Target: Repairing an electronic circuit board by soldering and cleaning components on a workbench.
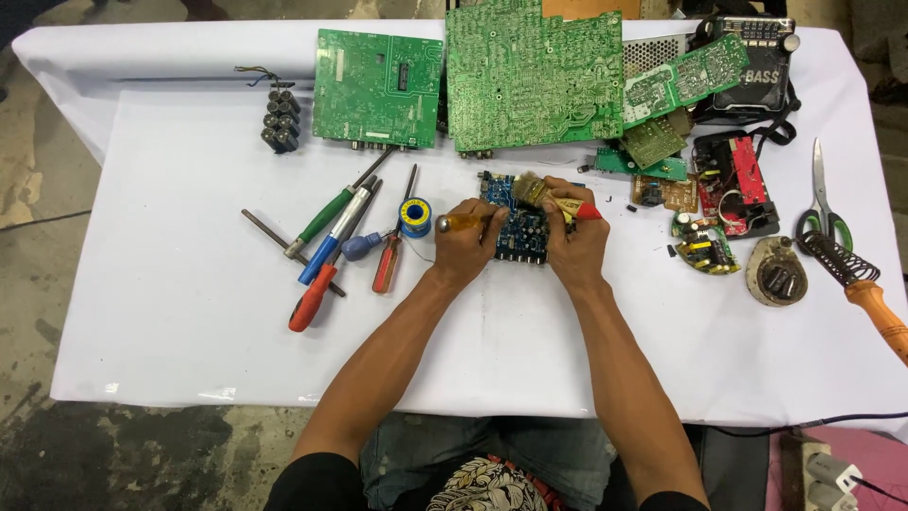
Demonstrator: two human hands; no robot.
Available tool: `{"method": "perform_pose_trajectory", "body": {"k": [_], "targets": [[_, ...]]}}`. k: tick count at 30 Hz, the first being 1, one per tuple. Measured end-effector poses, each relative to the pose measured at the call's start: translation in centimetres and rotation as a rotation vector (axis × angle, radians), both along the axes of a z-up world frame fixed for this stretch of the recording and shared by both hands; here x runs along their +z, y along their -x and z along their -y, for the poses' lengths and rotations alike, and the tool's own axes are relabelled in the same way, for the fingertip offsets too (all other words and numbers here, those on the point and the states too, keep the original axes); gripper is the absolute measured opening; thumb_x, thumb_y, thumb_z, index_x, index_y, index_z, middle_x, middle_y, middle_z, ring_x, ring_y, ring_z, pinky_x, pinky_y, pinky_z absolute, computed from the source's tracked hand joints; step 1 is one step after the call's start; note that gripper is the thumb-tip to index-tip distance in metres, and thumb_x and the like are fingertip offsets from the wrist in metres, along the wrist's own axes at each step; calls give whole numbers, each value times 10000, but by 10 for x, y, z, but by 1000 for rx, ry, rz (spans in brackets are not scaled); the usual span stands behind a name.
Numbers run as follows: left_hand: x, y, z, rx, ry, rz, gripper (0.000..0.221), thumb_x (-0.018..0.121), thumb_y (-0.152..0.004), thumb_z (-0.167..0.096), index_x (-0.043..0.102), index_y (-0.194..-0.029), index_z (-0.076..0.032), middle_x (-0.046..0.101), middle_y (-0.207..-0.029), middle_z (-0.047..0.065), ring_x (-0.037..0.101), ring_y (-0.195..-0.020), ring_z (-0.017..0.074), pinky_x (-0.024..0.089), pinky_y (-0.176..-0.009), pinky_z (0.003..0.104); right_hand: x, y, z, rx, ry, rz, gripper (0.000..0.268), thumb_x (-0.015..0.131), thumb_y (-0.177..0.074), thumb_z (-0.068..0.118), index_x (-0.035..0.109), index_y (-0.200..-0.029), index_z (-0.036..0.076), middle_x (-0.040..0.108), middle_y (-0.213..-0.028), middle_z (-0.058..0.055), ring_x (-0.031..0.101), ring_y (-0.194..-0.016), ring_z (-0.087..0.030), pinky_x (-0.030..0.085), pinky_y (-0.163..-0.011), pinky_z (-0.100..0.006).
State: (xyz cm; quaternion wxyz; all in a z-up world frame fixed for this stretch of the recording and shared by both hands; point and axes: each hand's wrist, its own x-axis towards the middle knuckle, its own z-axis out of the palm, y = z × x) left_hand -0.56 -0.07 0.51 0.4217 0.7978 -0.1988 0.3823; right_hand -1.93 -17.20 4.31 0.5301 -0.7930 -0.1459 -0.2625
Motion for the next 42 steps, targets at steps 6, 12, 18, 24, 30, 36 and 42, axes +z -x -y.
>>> {"method": "perform_pose_trajectory", "body": {"k": [6, 12, 18, 24, 30, 36, 42], "targets": [[-5, 0, 2, 12, -62, 0, 213, 739, -959, -167, 655, -769, -120, 570, -618, -4, 602, -528, 181, 505, -519, 280, -7, -4, 4, 65, -57, -55, 90, 575, -1084, 102, 519, -1100, 34, 723, -1208, -169, 747, -940, -294, 563, -868, -439], [7, 2, 2, -12, -2, -7, 200, 741, -961, -149, 653, -785, -109, 611, -644, 26, 633, -542, 199, 503, -514, 282, -1, -5, 6, 62, -15, 2, 83, 545, -1107, 94, 503, -1126, 25, 681, -1245, -202, 735, -918, -346, 566, -838, -488], [0, 0, 2, 57, -54, -34, 217, 780, -938, -166, 673, -769, -80, 651, -664, 52, 640, -549, 201, 521, -559, 286, -7, -8, 11, 33, -43, 10, 113, 603, -1083, 93, 545, -1112, 0, 690, -1189, -220, 736, -972, -363, 574, -869, -472], [3, 2, 1, 72, -72, -53, 200, 764, -954, -178, 676, -791, -104, 642, -658, 24, 647, -554, 189, 506, -559, 281, -6, -7, 13, -77, 75, 73, 124, 659, -1065, 84, 588, -1126, 1, 702, -1125, -211, 725, -976, -408, 593, -848, -466], [-5, 0, 3, 90, -68, -26, 207, 776, -946, -184, 684, -780, -100, 664, -672, 29, 660, -560, 213, 520, -573, 310, -8, -6, 7, -83, -42, 17, 114, 645, -1078, 134, 573, -1108, 51, 727, -1025, -143, 750, -884, -331, 598, -772, -415], [-7, -5, -1, 56, -40, -48, 159, 755, -957, -173, 688, -821, -124, 653, -691, 14, 673, -597, 220, 530, -583, 316, -11, -14, 27, -185, 38, 95, 114, 631, -1100, 157, 587, -1139, 60, 715, -1024, -120, 747, -898, -323, 603, -761, -387], [1, -2, 0, 82, -45, 9, 197, 751, -966, -174, 671, -796, -114, 641, -674, 21, 654, -578, 210, 511, -601, 316, -2, -7, 11, -67, -44, 26, 110, 653, -1079, 163, 631, -1118, 63, 735, -940, -106, 761, -885, -303, 599, -811, -409]]}}
